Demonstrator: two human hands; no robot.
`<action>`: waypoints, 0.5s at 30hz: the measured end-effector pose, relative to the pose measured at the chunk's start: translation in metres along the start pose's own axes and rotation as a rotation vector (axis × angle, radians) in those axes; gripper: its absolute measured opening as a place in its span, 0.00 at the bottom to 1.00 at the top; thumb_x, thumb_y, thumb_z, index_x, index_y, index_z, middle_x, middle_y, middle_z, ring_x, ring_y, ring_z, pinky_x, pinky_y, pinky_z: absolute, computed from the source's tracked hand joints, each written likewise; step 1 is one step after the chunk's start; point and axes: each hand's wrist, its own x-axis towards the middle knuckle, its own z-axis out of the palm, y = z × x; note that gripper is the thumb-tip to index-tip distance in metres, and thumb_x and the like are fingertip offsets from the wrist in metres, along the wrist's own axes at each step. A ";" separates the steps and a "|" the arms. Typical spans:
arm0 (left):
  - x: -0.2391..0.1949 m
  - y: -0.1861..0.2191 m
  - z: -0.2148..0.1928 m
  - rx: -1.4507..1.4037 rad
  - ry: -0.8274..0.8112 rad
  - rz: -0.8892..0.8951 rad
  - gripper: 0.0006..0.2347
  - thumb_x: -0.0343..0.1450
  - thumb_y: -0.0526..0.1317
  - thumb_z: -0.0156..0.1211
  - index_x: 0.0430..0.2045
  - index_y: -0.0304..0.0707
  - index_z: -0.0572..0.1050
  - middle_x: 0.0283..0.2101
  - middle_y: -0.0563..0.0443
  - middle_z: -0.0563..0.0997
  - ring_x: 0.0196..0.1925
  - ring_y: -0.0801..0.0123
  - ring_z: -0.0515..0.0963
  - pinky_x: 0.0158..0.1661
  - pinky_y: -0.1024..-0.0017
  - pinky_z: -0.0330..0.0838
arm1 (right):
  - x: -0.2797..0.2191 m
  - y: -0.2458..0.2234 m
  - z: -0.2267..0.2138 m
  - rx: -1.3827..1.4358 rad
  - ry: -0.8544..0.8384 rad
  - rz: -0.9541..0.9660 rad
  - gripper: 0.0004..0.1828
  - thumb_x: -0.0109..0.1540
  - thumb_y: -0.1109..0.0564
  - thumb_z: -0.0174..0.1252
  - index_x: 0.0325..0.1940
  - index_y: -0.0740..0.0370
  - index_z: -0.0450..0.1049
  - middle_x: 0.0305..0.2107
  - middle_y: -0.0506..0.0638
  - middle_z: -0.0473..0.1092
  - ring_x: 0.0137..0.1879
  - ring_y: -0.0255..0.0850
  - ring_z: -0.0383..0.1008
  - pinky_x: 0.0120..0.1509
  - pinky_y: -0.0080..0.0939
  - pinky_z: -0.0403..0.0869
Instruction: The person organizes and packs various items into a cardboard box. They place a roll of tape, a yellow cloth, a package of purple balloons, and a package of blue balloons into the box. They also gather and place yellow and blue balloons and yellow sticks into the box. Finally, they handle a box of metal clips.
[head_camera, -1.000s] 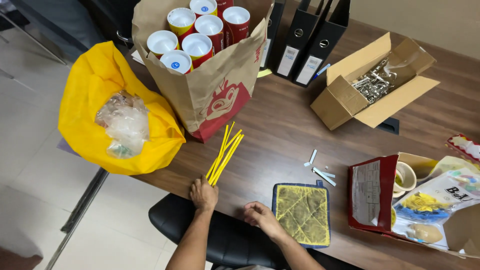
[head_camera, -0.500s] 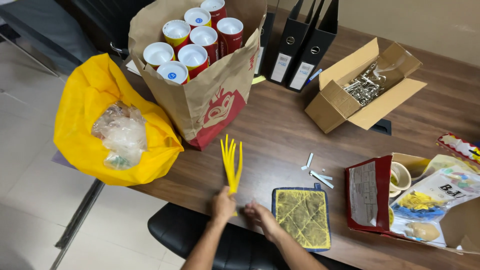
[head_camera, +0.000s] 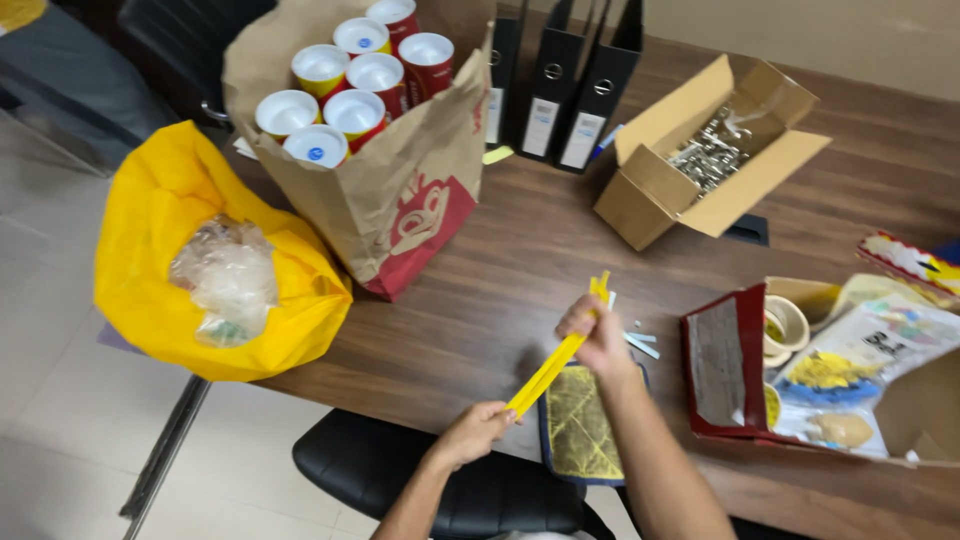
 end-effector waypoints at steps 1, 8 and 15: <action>-0.006 0.016 0.004 0.002 -0.012 -0.003 0.11 0.80 0.43 0.52 0.39 0.36 0.80 0.21 0.68 0.60 0.20 0.85 0.55 0.20 0.81 0.52 | -0.012 -0.009 0.024 0.002 0.006 -0.011 0.18 0.69 0.51 0.51 0.24 0.48 0.63 0.14 0.37 0.57 0.22 0.31 0.56 0.36 0.38 0.62; 0.027 0.014 0.013 -0.186 -0.175 -0.088 0.07 0.75 0.38 0.57 0.40 0.35 0.80 0.22 0.61 0.71 0.22 0.81 0.68 0.26 0.78 0.65 | -0.083 -0.043 0.132 -0.150 -0.131 -0.256 0.22 0.74 0.45 0.48 0.27 0.52 0.60 0.14 0.38 0.50 0.19 0.31 0.49 0.30 0.35 0.56; 0.072 0.011 0.033 0.080 -0.076 0.361 0.18 0.65 0.30 0.62 0.50 0.29 0.78 0.47 0.53 0.83 0.51 0.73 0.79 0.53 0.74 0.72 | -0.128 -0.028 0.159 -1.147 -0.010 -0.427 0.12 0.69 0.54 0.52 0.32 0.60 0.68 0.21 0.41 0.61 0.27 0.31 0.58 0.32 0.35 0.60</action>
